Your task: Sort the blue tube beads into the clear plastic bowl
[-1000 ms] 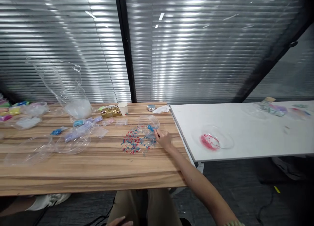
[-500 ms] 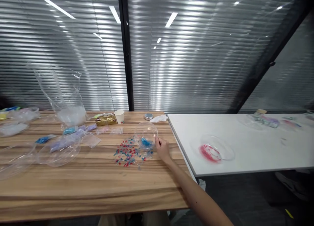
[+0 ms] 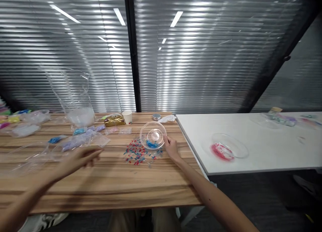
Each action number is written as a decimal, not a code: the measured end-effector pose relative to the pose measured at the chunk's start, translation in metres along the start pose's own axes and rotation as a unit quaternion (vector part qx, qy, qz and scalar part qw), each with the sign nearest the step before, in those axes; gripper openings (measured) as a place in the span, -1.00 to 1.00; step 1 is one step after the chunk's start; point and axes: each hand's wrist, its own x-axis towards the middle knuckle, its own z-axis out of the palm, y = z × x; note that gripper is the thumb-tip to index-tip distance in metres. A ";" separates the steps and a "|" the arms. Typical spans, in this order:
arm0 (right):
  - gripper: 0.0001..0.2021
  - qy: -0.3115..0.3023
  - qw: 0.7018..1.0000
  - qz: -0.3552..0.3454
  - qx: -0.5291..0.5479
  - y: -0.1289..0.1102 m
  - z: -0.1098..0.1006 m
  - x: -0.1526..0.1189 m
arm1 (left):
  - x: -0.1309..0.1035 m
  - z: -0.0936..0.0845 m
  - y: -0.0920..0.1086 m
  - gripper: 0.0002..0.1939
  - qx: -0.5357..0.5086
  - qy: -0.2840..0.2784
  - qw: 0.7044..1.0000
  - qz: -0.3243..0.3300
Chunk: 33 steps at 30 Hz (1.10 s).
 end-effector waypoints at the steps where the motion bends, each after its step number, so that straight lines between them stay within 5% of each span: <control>1: -0.43 0.000 1.000 0.002 0.003 -0.001 0.000 -0.001 | 0.023 0.014 0.009 -0.50 -0.017 -0.017 1.000 0.012; 4: -0.43 0.004 1.000 0.007 0.006 -0.001 0.000 -0.004 | 0.079 0.059 0.019 -0.47 -0.071 -0.006 0.996 0.048; 8: -0.43 0.005 0.999 0.029 0.015 0.002 -0.001 -0.003 | 0.103 0.088 -0.003 -0.46 -0.105 -0.044 0.992 0.052; 15: -0.42 0.017 0.999 0.049 0.002 0.004 -0.002 0.002 | 0.098 0.084 -0.028 -0.48 -0.113 -0.164 0.977 0.080; 33: -0.45 0.005 0.999 0.001 -0.038 0.006 -0.003 0.000 | 0.100 0.086 -0.023 -0.82 -0.086 -0.147 0.978 0.123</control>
